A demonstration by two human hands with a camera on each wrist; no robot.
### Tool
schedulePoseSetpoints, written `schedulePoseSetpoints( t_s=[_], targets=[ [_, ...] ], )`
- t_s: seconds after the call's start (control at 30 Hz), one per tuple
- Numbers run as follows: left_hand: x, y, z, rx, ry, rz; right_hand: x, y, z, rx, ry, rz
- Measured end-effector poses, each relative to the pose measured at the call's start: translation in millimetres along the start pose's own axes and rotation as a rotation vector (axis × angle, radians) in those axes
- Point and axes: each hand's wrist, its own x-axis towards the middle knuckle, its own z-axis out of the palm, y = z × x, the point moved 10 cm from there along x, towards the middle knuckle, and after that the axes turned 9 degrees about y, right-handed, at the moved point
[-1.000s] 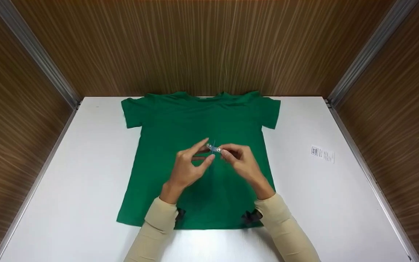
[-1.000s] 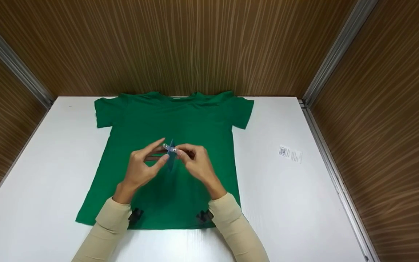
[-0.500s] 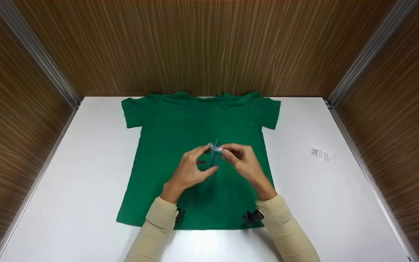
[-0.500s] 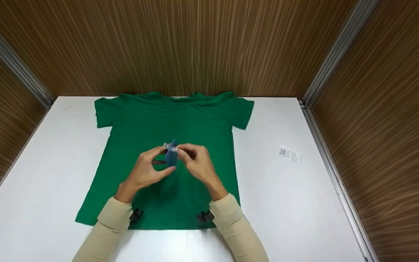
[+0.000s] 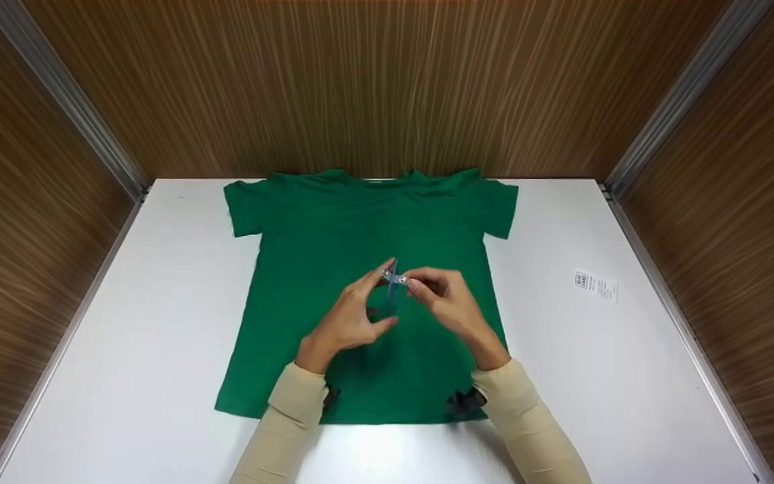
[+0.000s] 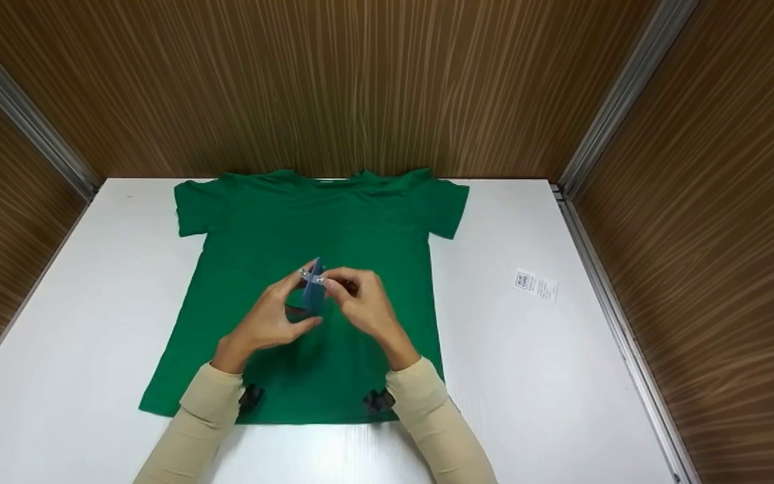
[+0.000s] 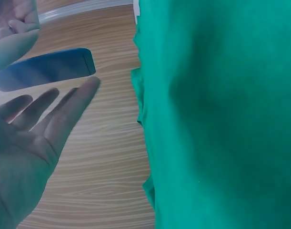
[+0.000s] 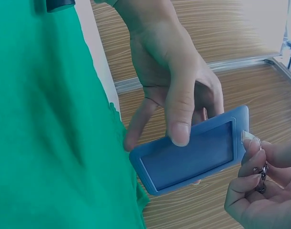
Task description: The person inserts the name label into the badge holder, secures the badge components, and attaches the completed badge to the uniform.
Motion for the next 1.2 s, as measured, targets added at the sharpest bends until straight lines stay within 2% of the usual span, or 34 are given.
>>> schedulePoseSetpoints(
  t_s=[0.17, 0.37, 0.67, 1.0, 1.2],
  targets=[
    [-0.8, -3.6, 2.6, 0.033, -0.031, -0.016, 0.2, -0.4, 1.5, 0.001, -0.017, -0.007],
    [-0.9, -4.7, 2.0, 0.057, -0.035, -0.005, 0.6, 1.9, 1.4, -0.017, -0.03, 0.01],
    [-0.2, 0.3, -4.7, 0.065, 0.007, 0.066, 1.9, 2.7, -6.4, -0.016, -0.007, 0.019],
    [-1.6, -1.0, -8.7, 0.043, 0.014, 0.026, 3.5, 2.9, -17.1, -0.031, -0.004, 0.034],
    [-1.2, -0.8, -13.6, 0.035, 0.049, 0.036, 3.5, 3.3, -18.9, -0.046, -0.022, 0.04]
  ],
)
